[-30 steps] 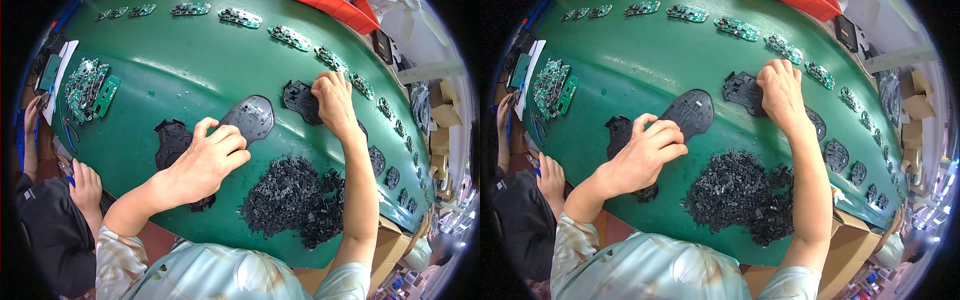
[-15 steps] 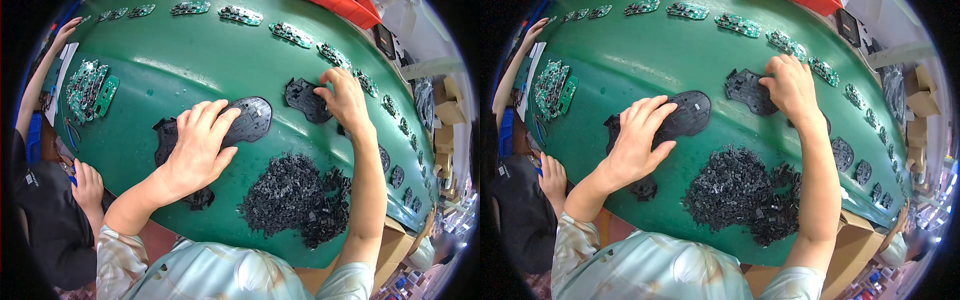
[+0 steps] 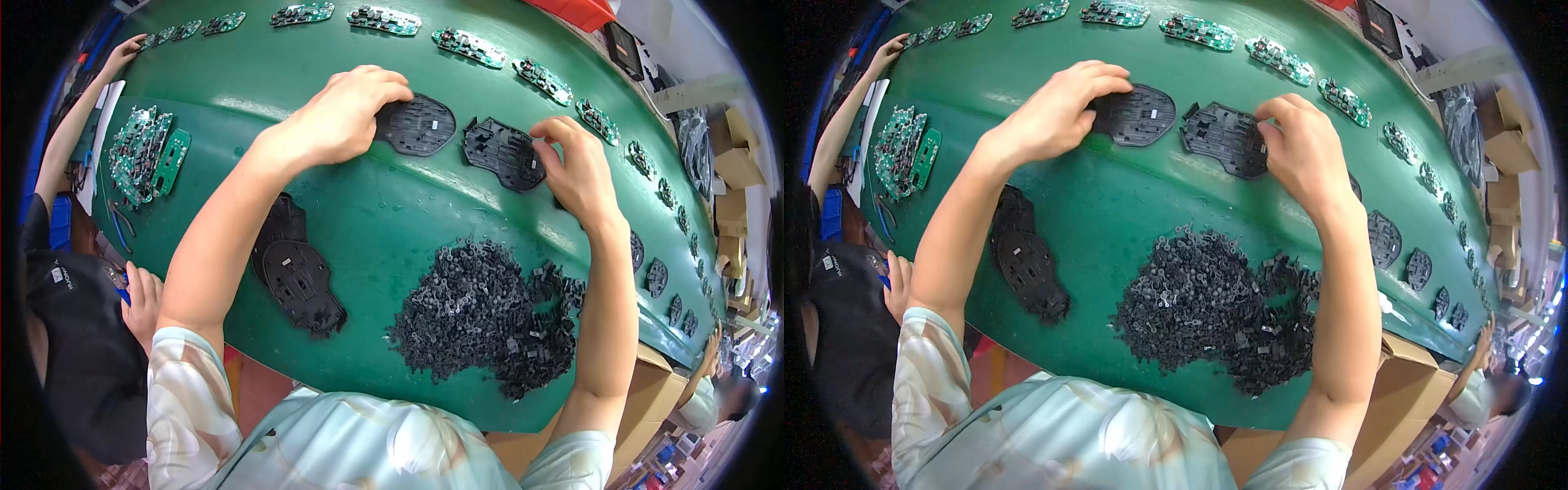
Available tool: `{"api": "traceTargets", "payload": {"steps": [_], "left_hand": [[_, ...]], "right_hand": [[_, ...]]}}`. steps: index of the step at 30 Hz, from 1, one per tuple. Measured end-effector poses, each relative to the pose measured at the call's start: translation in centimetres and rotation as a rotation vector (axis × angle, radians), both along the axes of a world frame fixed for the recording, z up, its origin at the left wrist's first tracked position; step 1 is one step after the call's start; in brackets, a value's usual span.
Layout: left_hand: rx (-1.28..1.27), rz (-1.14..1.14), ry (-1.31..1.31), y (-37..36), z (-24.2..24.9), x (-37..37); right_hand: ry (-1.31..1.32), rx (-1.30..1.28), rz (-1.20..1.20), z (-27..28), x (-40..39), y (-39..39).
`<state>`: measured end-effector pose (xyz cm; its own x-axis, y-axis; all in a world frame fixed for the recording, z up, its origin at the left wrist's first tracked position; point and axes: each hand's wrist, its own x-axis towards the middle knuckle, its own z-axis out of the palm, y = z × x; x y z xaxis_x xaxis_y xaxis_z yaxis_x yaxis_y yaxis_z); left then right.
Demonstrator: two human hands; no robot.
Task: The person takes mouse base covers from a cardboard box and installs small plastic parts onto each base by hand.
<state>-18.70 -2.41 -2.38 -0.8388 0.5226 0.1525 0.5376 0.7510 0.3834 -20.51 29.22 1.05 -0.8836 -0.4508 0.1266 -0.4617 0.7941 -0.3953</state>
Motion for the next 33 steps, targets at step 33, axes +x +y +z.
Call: {"api": "traceTargets", "payload": {"steps": [33], "left_hand": [[0.262, 0.101, 0.101, 7.1, 0.8, 3.0]], "right_hand": [[0.107, -0.093, 0.012, 2.4, 12.0, 1.7]]}}
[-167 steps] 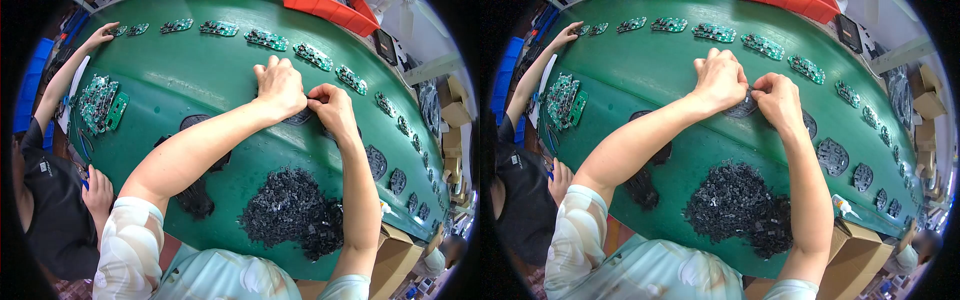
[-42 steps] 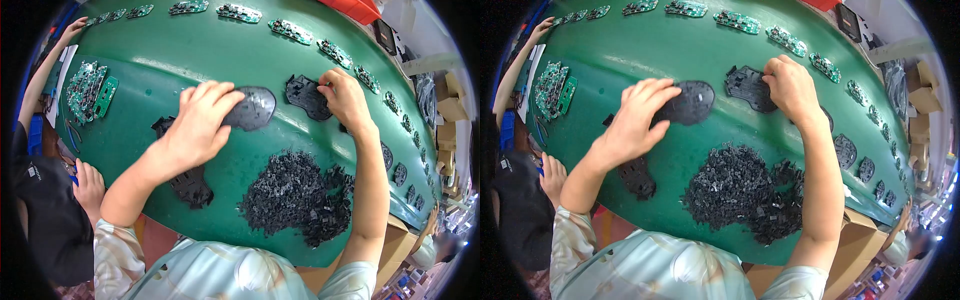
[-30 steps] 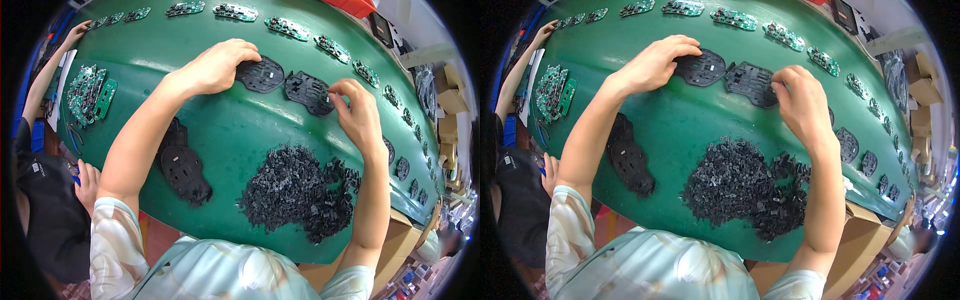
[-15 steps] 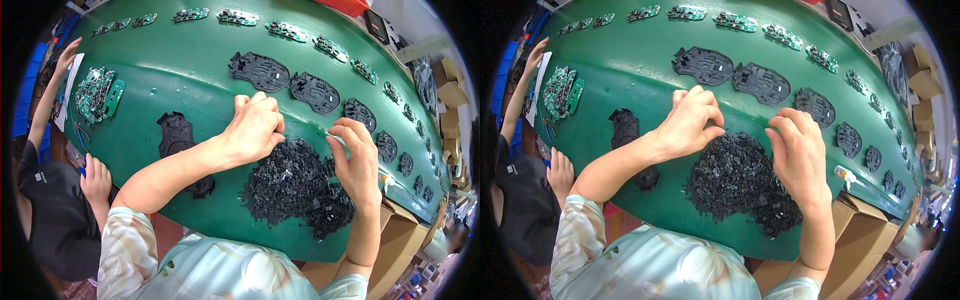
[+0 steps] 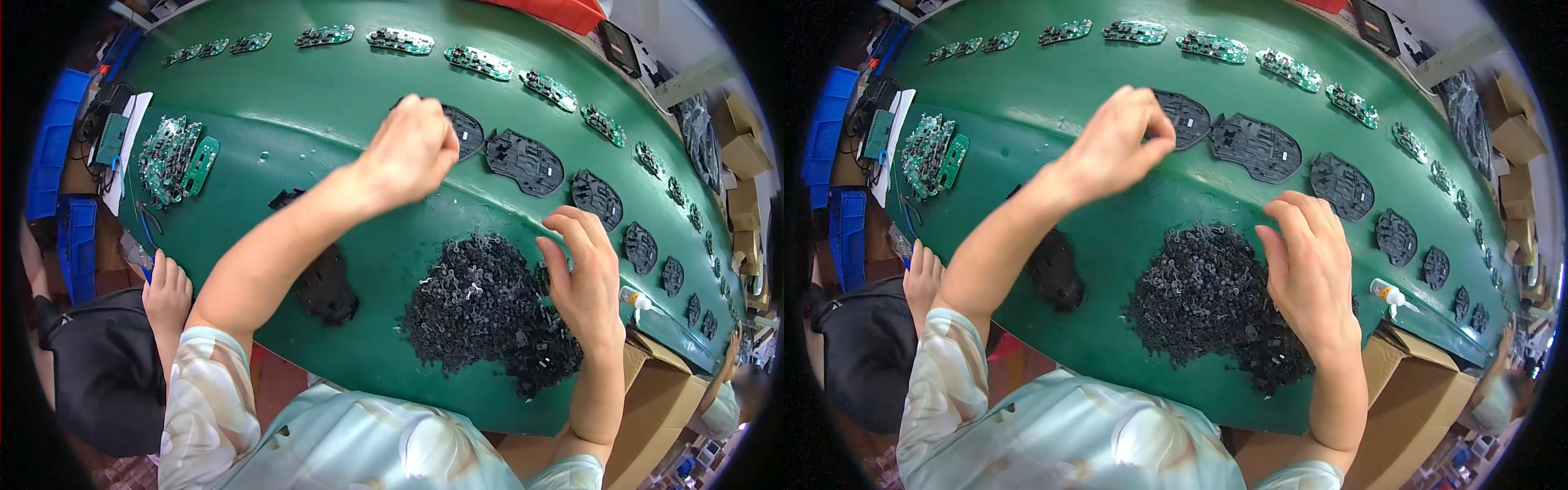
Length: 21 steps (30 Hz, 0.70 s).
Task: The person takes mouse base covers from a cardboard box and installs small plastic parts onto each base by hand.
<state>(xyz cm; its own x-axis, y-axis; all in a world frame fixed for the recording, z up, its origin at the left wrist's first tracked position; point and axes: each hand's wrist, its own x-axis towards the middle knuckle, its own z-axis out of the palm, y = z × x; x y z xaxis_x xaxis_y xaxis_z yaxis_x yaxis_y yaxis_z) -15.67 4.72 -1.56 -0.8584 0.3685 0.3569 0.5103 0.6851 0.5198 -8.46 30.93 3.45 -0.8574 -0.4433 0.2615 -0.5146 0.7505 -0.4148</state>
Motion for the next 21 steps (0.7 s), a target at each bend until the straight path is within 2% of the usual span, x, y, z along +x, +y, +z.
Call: {"api": "traceTargets", "payload": {"steps": [3, 11, 15, 18, 21], "left_hand": [[-0.086, 0.006, -0.291, -0.1, 1.7, -4.5], [-0.258, -0.124, -0.444, 1.0, 1.8, -9.5], [-0.342, -0.165, -0.412, 1.8, 1.8, -10.5], [-0.477, -0.175, -0.293, 2.9, 1.3, -11.1], [-0.555, -0.167, -0.311, 3.9, 2.2, -10.9]], "right_hand": [[-0.004, -0.004, -0.003, 0.1, -0.5, -0.4], [0.011, -0.015, 0.043, 0.1, -2.9, -1.5], [0.028, -0.066, 0.066, -0.1, -5.1, -2.7], [-0.018, -0.082, 0.079, -0.3, -7.1, -3.6], [-0.119, -0.158, 0.006, -1.2, -9.6, -4.4]]}}
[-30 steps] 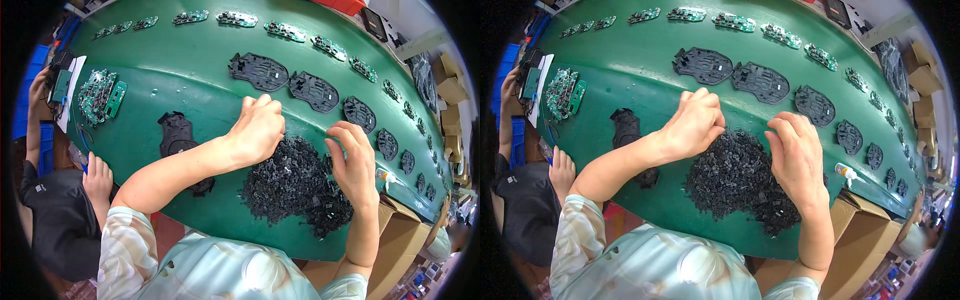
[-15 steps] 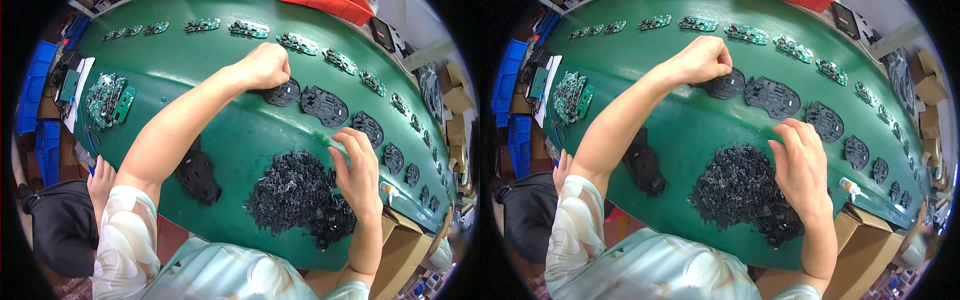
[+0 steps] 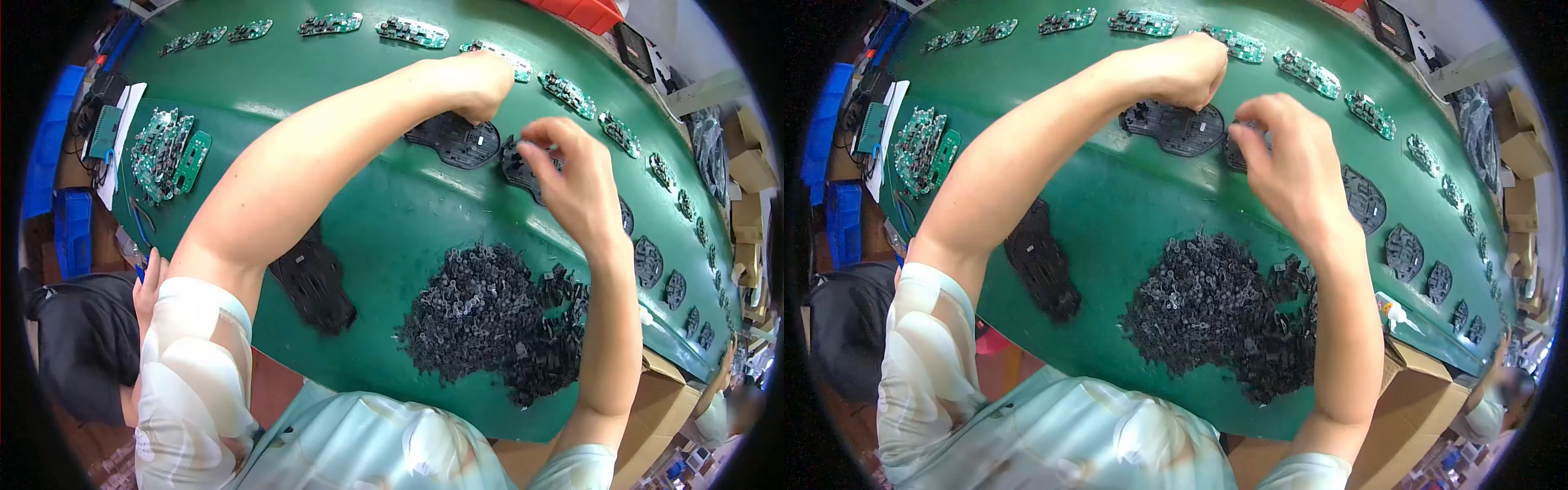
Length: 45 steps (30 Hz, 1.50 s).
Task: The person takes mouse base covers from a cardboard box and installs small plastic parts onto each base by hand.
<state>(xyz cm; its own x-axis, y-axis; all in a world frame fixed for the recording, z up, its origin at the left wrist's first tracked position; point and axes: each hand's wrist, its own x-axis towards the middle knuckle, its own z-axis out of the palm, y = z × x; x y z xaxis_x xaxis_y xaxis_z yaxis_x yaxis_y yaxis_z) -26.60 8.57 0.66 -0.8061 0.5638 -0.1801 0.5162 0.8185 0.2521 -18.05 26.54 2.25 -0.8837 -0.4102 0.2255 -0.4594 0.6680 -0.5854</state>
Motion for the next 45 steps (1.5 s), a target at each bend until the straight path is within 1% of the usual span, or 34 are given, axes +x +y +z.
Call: {"api": "traceTargets", "payload": {"steps": [1, 5, 9, 10, 13, 16, 20, 22, 24, 26, 27, 29, 31, 32, 35, 36, 39, 42, 45], "left_hand": [[-0.036, -0.004, -0.003, 0.3, 0.3, 0.0], [-0.229, -0.008, 0.04, 1.9, 1.4, 0.1], [-0.466, -0.115, -0.008, 3.6, 1.3, -1.2], [-0.517, -0.12, -0.02, 4.0, 1.3, -1.4], [-0.539, -0.16, -0.066, 4.3, 1.1, -2.1], [-0.504, -0.206, -0.162, 4.3, 0.3, -3.3], [-0.635, -0.247, -0.191, 5.3, -0.4, -4.2], [-0.632, -0.278, -0.18, 5.4, 0.3, -3.7], [-0.683, -0.258, -0.196, 5.2, -1.3, -4.7], [-0.649, -0.221, -0.209, 5.0, -2.3, -5.1], [-0.591, -0.194, -0.211, 4.5, -2.2, -4.9], [-0.506, -0.06, -0.167, 4.3, -2.5, -4.4], [-0.512, -0.062, -0.197, 4.3, -2.6, -4.5], [-0.454, -0.061, -0.2, 4.1, -2.8, -4.6], [-0.434, -0.003, -0.242, 4.5, -0.1, -3.1], [-0.411, 0.019, -0.231, 4.2, 0.1, -2.8], [-0.322, -0.041, -0.237, 3.4, 1.0, -2.2], [-0.189, -0.024, -0.321, 2.1, 0.3, -2.8], [0.022, -0.051, -0.393, 0.8, -0.4, -2.7]], "right_hand": [[-0.035, -0.023, -0.024, -0.4, -0.9, -0.3], [-0.196, 0.059, -0.1, -1.7, -3.9, -1.4], [-0.416, 0.074, -0.087, -2.2, -5.6, -2.4], [-0.403, 0.084, -0.137, -3.1, -6.0, -2.6], [-0.462, 0.015, -0.149, -3.5, -5.9, -2.6], [-0.493, -0.05, -0.165, -3.9, -6.1, -2.5], [-0.535, -0.038, -0.174, -4.1, -6.8, -2.2], [-0.551, -0.022, -0.172, -2.8, -6.2, -2.6], [-0.58, -0.037, -0.168, -3.4, -6.9, -2.2], [-0.621, -0.061, -0.159, -4.0, -7.3, -1.9], [-0.645, -0.078, -0.152, -4.0, -7.3, -1.8], [-0.649, -0.103, -0.151, -4.8, -7.9, -1.7], [-0.687, -0.082, -0.162, -4.3, -7.9, -2.2], [-0.705, -0.043, -0.194, -3.8, -7.7, -2.2], [-0.693, -0.13, -0.162, -4.7, -8.2, -1.3], [-0.696, -0.101, -0.17, -4.9, -8.5, -1.3], [-0.702, -0.082, -0.188, -4.8, -8.4, -0.8], [-0.672, -0.043, -0.191, -4.7, -8.3, -0.7], [-0.667, -0.048, -0.198, -5.0, -8.3, -0.5]]}}
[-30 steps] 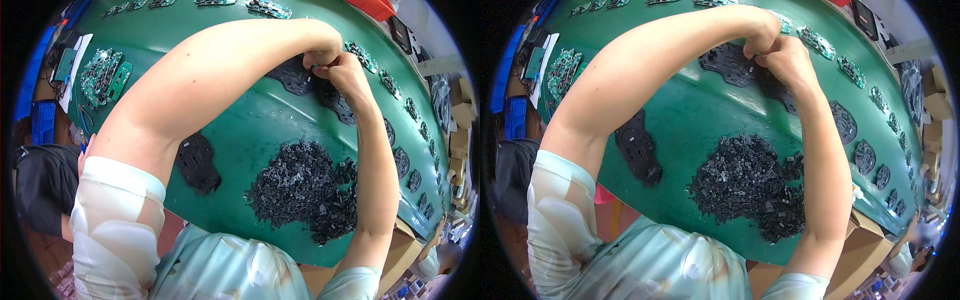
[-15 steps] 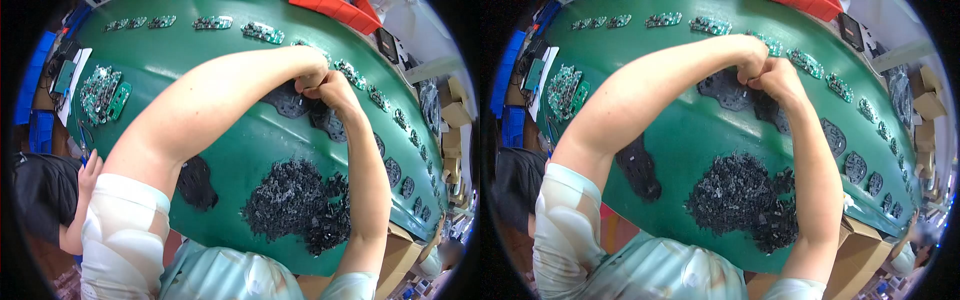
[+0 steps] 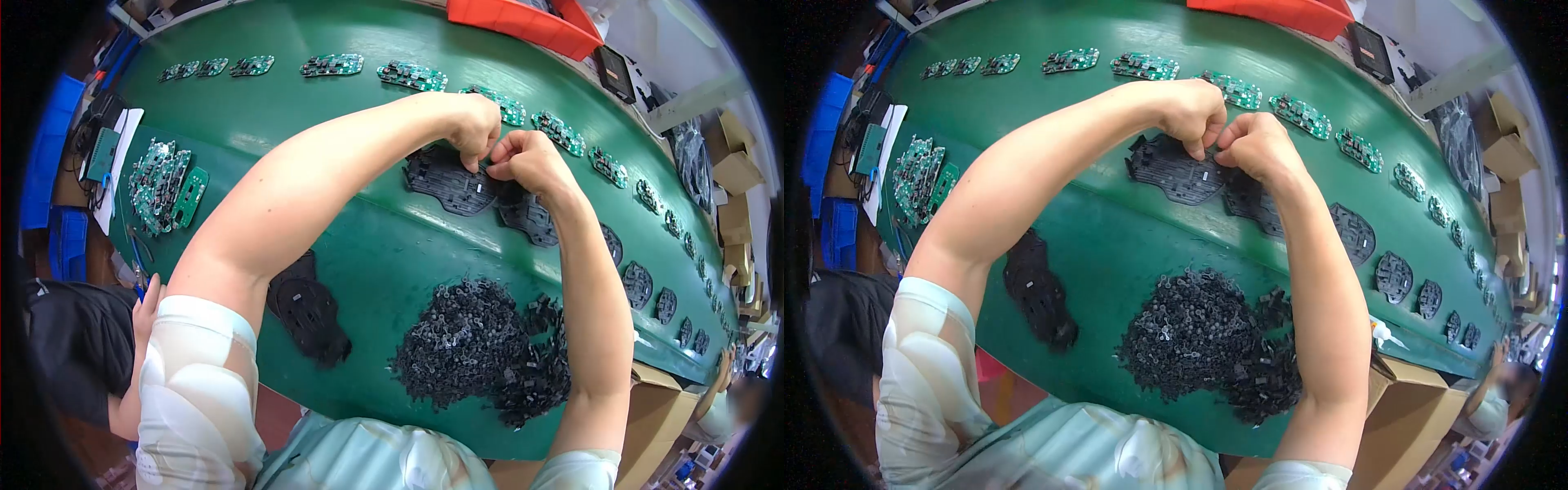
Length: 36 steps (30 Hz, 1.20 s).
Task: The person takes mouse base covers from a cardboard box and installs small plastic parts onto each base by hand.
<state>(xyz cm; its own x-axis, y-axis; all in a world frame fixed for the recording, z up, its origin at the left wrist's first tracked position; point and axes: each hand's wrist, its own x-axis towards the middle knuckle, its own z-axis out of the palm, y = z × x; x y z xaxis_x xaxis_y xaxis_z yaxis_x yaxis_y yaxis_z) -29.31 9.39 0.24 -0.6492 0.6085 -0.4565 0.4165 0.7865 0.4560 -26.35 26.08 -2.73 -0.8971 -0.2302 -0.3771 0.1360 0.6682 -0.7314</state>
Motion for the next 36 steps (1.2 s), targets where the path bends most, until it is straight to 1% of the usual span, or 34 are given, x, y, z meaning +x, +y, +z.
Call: {"api": "traceTargets", "payload": {"steps": [4, 7, 10, 13, 16, 22, 25, 28, 34, 36], "left_hand": [[0.057, 0.021, 0.014, 0.0, -0.2, 0.3], [-0.006, -0.004, 0.001, 0.5, 0.0, 0.1], [-0.104, -0.082, 0.053, 1.6, 0.1, -0.3], [-0.181, -0.123, 0.053, 2.5, -0.2, -0.9], [-0.212, -0.147, 0.038, 2.8, -0.1, -1.3], [-0.125, -0.195, -0.027, 2.2, 0.1, -1.9], [-0.141, -0.196, -0.009, 2.4, -0.1, -1.9], [-0.152, -0.237, 0.024, 2.9, -0.2, -1.8], [-0.279, -0.262, 0.068, 4.4, 0.8, -1.0], [-0.284, -0.257, 0.074, 4.6, 0.9, -0.9]], "right_hand": [[-0.019, 0.01, 0.002, 0.2, 0.0, 0.2], [-0.022, -0.007, -0.002, 0.3, 0.1, 0.2], [-0.053, -0.021, 0.002, 0.6, 0.1, 0.2], [-0.046, 0.026, -0.018, 0.9, 0.4, -0.2], [-0.041, 0.0, -0.014, 0.9, 0.4, 0.0], [-0.077, 0.037, -0.032, 1.3, 0.4, -0.1], [-0.08, 0.078, -0.024, 1.6, 0.3, 0.0], [-0.07, 0.065, -0.03, 1.8, 0.5, 0.0], [-0.097, -0.007, -0.051, 1.2, 0.6, 0.7], [-0.096, -0.014, -0.042, 1.0, 0.6, 0.9]]}}
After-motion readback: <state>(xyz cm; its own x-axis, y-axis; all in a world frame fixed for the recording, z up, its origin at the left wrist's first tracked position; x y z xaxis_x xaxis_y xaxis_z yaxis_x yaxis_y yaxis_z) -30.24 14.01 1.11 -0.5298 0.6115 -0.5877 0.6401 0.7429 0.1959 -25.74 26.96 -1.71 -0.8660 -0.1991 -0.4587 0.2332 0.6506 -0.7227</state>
